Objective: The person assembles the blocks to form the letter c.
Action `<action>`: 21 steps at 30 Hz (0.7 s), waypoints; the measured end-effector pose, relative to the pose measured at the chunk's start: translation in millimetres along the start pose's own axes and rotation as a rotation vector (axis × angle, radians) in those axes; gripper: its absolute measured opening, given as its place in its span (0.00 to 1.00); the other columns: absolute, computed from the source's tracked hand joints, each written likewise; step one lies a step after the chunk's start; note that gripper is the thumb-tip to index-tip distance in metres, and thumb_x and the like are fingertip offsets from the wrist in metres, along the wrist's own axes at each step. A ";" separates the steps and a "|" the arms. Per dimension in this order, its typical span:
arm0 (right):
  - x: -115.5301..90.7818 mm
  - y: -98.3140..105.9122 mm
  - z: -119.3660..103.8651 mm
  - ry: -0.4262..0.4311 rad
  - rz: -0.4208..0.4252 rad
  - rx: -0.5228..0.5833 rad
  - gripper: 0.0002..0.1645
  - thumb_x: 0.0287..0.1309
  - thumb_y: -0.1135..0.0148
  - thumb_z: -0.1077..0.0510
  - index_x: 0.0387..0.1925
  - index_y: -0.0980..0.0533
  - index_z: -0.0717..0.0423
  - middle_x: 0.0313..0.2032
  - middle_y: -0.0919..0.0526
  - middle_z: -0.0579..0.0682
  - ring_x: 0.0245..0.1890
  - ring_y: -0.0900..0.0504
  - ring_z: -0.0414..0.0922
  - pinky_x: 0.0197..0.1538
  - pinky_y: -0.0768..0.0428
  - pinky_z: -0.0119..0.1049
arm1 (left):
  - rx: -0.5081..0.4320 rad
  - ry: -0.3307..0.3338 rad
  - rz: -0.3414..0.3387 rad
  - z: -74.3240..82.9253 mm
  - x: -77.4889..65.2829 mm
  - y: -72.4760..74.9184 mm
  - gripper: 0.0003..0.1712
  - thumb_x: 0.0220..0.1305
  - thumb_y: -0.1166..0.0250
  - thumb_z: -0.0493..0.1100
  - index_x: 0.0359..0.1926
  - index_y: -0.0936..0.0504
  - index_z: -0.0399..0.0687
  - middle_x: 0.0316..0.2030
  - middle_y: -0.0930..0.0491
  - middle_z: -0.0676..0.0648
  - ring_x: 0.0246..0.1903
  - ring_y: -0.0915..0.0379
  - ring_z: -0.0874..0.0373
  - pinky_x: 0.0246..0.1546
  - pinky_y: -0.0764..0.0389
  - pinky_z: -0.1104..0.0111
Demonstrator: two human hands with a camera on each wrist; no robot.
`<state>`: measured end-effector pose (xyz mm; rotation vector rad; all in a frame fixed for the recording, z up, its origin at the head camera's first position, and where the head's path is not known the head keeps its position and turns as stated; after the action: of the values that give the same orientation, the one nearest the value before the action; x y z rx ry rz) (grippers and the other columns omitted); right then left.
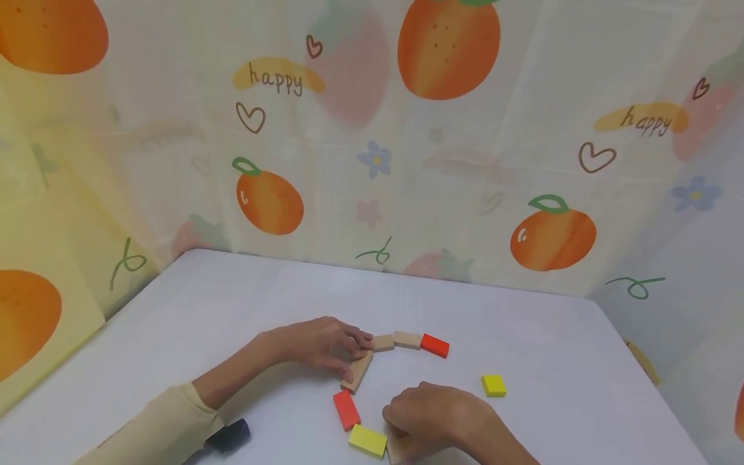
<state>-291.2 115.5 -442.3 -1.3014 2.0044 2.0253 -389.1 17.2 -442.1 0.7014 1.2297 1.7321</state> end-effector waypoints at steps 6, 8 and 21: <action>-0.8 0.7 -1.2 0.015 0.006 -0.005 0.09 0.60 0.25 0.50 0.35 0.21 0.35 0.26 0.26 0.34 0.32 0.28 0.32 0.46 0.23 0.28 | 0.011 -0.015 0.006 0.8 0.7 0.3 0.26 0.64 0.26 0.57 0.60 0.13 0.54 0.67 0.19 0.56 0.71 0.26 0.63 0.66 0.22 0.74; -0.8 1.2 -1.1 0.015 0.004 -0.002 0.09 0.60 0.25 0.50 0.35 0.20 0.35 0.26 0.25 0.34 0.32 0.27 0.32 0.47 0.22 0.28 | 0.006 -0.016 0.009 1.0 0.7 1.1 0.26 0.64 0.26 0.56 0.61 0.13 0.54 0.67 0.19 0.56 0.71 0.26 0.63 0.66 0.22 0.73; -0.5 2.6 1.4 0.007 0.012 -0.031 0.13 0.56 0.21 0.48 0.39 0.20 0.33 0.28 0.25 0.33 0.33 0.27 0.32 0.50 0.20 0.29 | -0.002 -0.012 0.011 1.0 2.0 1.4 0.26 0.65 0.26 0.56 0.61 0.13 0.53 0.67 0.19 0.54 0.71 0.25 0.61 0.66 0.21 0.72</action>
<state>-293.0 116.5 -440.1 -1.3075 1.9964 2.0674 -389.7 19.2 -440.5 0.7171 1.2176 1.7360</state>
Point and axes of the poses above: each hand's wrist, its own x-axis towards the middle knuckle, its own y-axis out of the back of the hand, z = x × y, the point moved 10 cm from there along x, towards the middle knuckle
